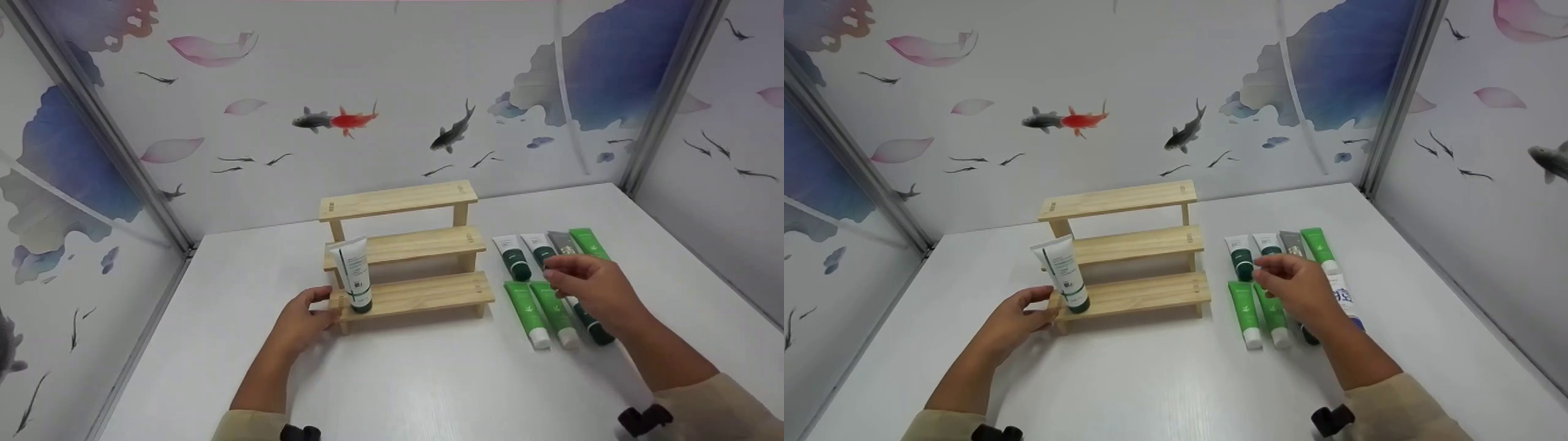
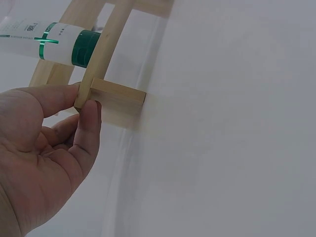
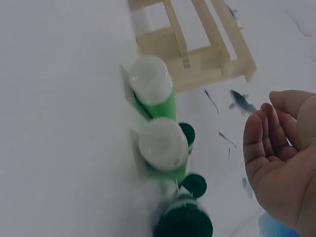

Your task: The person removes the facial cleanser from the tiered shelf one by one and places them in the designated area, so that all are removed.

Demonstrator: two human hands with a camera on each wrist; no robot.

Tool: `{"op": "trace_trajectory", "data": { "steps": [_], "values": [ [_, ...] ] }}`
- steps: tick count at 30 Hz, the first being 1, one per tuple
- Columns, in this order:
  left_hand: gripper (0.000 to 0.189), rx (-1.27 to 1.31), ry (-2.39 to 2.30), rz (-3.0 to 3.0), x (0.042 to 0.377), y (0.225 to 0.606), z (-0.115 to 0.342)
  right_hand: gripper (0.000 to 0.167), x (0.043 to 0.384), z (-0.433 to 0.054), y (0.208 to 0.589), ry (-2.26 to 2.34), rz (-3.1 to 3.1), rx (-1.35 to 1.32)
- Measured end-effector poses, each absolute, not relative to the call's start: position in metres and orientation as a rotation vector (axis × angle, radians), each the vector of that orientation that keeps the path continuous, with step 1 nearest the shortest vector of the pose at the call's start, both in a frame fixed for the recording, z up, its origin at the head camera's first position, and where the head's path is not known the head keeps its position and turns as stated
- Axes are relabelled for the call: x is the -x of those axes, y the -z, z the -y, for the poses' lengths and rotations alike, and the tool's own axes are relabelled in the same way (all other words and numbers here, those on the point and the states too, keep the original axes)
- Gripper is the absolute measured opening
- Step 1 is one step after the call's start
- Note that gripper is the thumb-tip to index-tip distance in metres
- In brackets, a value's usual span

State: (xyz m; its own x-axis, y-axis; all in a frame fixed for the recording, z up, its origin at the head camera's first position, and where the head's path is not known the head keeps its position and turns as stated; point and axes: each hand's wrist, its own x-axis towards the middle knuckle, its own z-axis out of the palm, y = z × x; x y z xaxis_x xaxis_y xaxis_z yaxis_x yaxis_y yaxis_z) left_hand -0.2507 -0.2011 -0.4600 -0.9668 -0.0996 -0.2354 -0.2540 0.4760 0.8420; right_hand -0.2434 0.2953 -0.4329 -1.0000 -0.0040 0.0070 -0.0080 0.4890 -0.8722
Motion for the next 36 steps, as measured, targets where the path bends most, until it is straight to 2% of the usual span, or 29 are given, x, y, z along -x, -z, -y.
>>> {"op": "trace_trajectory", "data": {
  "steps": [11,25,36],
  "values": [
    [0.059,0.3,-1.509,-2.561,0.251,0.461,0.202,0.036,0.245,-0.229,0.422,-1.792,2.622,-0.154],
    [0.059,0.253,-1.524,-2.583,0.248,0.462,0.202,0.027,0.251,-0.167,0.423,-2.029,2.404,-0.484],
    [0.058,0.271,-1.51,-2.573,0.25,0.463,0.203,0.026,0.259,-0.115,0.426,-2.197,2.328,-0.572]
  ]
}}
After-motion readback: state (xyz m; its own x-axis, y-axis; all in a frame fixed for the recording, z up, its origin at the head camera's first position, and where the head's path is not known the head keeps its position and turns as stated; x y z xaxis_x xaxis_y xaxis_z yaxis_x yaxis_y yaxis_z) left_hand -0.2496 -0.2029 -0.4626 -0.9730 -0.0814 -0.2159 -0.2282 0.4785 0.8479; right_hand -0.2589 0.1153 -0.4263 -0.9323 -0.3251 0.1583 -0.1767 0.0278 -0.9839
